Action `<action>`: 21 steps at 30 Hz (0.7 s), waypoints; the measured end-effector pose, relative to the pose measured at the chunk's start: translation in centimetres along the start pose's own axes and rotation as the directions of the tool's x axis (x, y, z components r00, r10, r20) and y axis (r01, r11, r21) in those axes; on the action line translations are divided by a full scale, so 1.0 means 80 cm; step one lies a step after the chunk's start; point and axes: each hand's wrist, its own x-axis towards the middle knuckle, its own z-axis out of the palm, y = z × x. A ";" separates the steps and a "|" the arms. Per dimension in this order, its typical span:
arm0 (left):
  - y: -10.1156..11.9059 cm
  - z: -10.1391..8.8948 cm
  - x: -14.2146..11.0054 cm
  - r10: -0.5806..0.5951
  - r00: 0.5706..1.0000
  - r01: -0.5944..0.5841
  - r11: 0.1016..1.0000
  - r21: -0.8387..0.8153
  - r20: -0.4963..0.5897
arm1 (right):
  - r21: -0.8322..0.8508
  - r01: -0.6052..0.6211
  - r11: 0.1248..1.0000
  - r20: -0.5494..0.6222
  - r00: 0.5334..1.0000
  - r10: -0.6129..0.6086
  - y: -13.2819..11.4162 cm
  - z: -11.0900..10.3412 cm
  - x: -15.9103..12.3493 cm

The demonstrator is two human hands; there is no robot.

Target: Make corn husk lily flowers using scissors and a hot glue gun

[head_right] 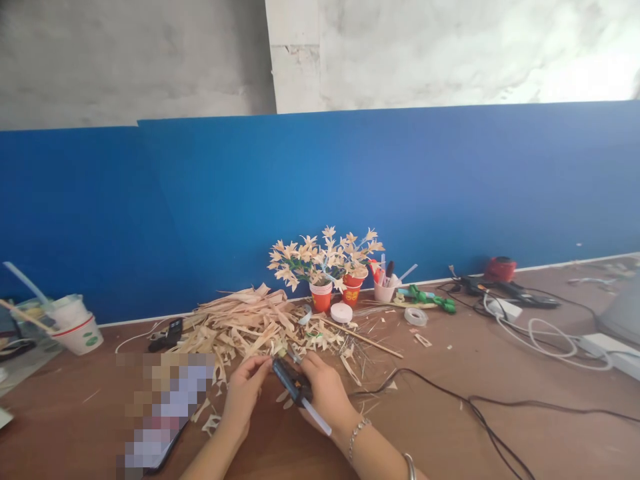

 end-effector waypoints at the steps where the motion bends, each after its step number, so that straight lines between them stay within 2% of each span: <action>1: 0.000 0.000 0.000 0.000 1.000 0.000 1.000 0.000 0.002 | -0.002 -0.004 1.000 0.001 1.000 0.004 0.000 0.000 0.000; 8: -0.001 -0.001 0.001 -0.015 0.999 0.015 1.000 -0.006 0.031 | -0.014 -0.011 1.000 0.014 1.000 0.011 0.001 0.002 0.000; 13: 0.006 0.001 -0.004 -0.051 0.998 0.050 0.998 -0.040 -0.021 | -0.028 -0.027 0.999 0.015 1.000 0.027 0.003 0.003 0.000; 21: 0.001 0.000 -0.001 -0.008 1.000 0.008 0.998 -0.063 -0.005 | -0.060 -0.021 0.998 0.012 1.000 0.021 0.006 0.004 0.001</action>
